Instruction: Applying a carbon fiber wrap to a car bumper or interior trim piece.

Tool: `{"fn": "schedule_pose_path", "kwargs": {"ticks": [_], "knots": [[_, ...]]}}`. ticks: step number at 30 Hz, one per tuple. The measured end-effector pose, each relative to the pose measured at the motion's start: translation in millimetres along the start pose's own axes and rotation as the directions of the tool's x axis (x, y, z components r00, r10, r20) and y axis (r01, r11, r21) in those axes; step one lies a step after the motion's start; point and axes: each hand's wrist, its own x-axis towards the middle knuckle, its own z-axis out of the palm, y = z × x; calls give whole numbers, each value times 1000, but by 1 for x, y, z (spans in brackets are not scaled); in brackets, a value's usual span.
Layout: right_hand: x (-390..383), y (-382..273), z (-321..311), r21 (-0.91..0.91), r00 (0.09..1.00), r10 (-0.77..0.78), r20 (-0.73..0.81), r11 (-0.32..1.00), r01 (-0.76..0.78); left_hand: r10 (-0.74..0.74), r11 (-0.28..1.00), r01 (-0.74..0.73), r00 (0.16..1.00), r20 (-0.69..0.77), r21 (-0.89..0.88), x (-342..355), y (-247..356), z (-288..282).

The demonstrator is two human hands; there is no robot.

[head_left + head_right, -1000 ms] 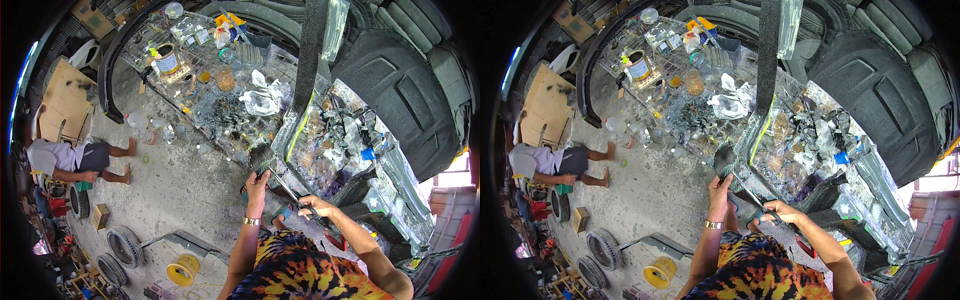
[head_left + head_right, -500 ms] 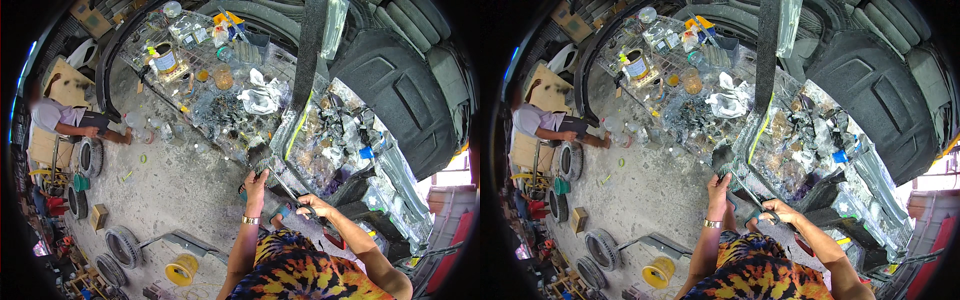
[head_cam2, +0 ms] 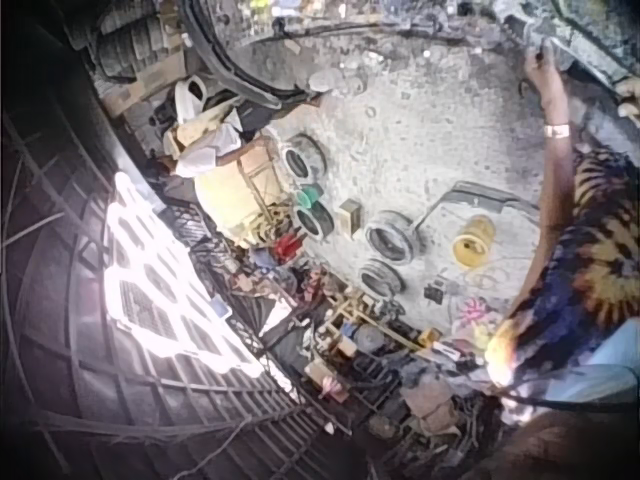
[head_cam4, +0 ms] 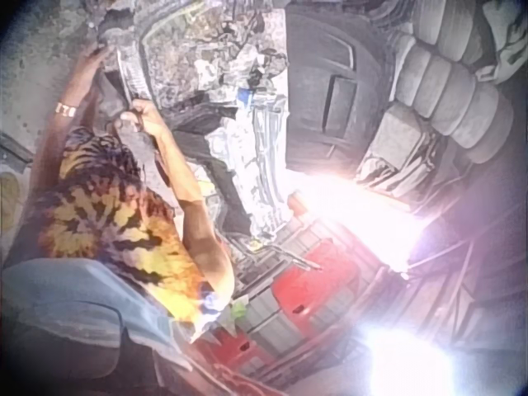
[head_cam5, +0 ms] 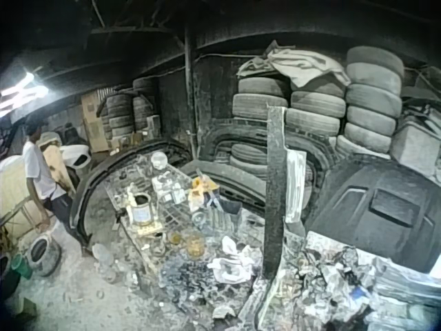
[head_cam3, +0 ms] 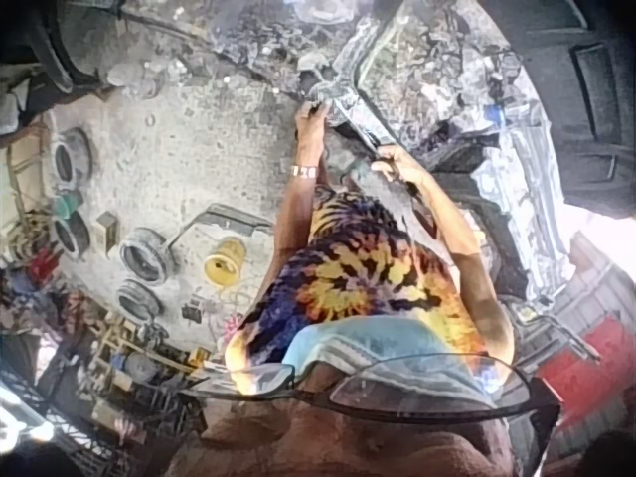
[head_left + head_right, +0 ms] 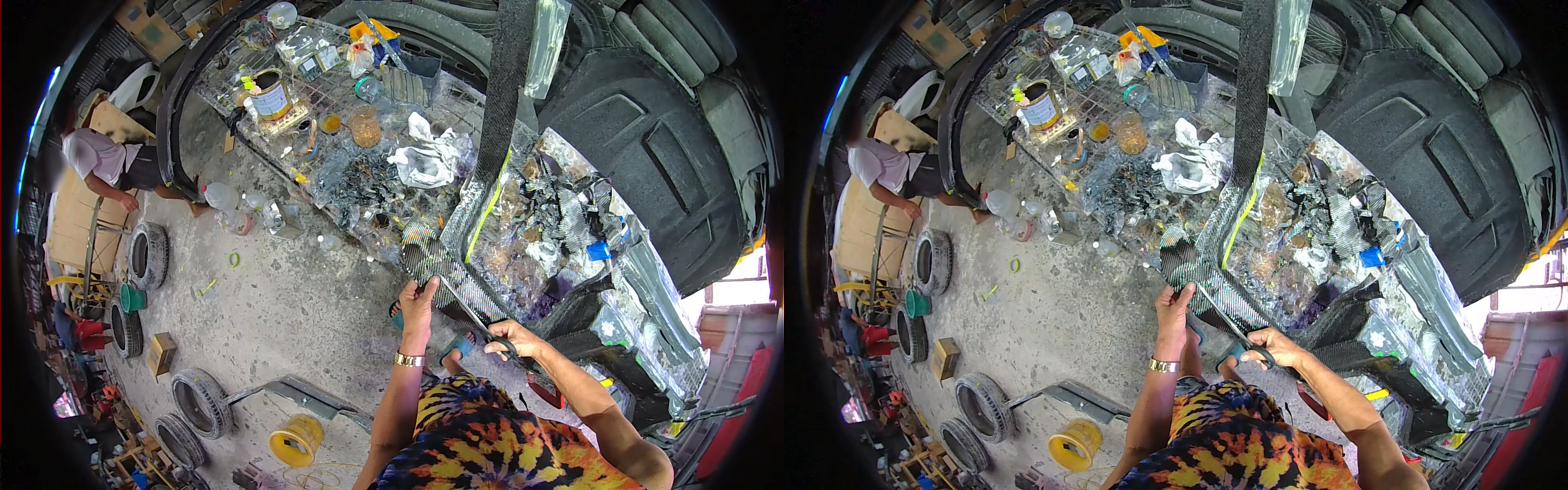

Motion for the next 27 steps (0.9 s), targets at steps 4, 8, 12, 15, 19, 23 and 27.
{"fn": "schedule_pose_path", "kwargs": {"ticks": [4, 8, 12, 15, 19, 23, 27], "knots": [[-4, -3, -4, 8, 996, 36, 84, 999, -37, -87, 994, 81, 993, -74, -80, -1, 13, 6], [-6, -22, 1, -31, 993, 59, 104, 998, -56, -63, 993, 56, 996, -59, -105, 11, 12, -5], [2, -23, -3, -61, 994, 46, 101, 997, -40, -1, 999, -1, 999, -45, -41, 15, 8, -7], [13, -23, -2, -59, 996, 15, 83, 998, -10, 33, 999, -33, 999, -21, -42, 15, 8, -7], [22, -31, 7, -78, 1000, 2, 1, 997, -2, 61, 994, -62, 998, -14, -87, 17, 4, -9], [26, -27, 9, -78, 1000, 2, -25, 997, -4, 37, 997, -38, 999, -13, -70, 13, 10, -5], [25, -26, 13, -56, 999, -6, -50, 998, 3, 42, 998, -43, 999, -14, -48, 13, 11, -3]]}}
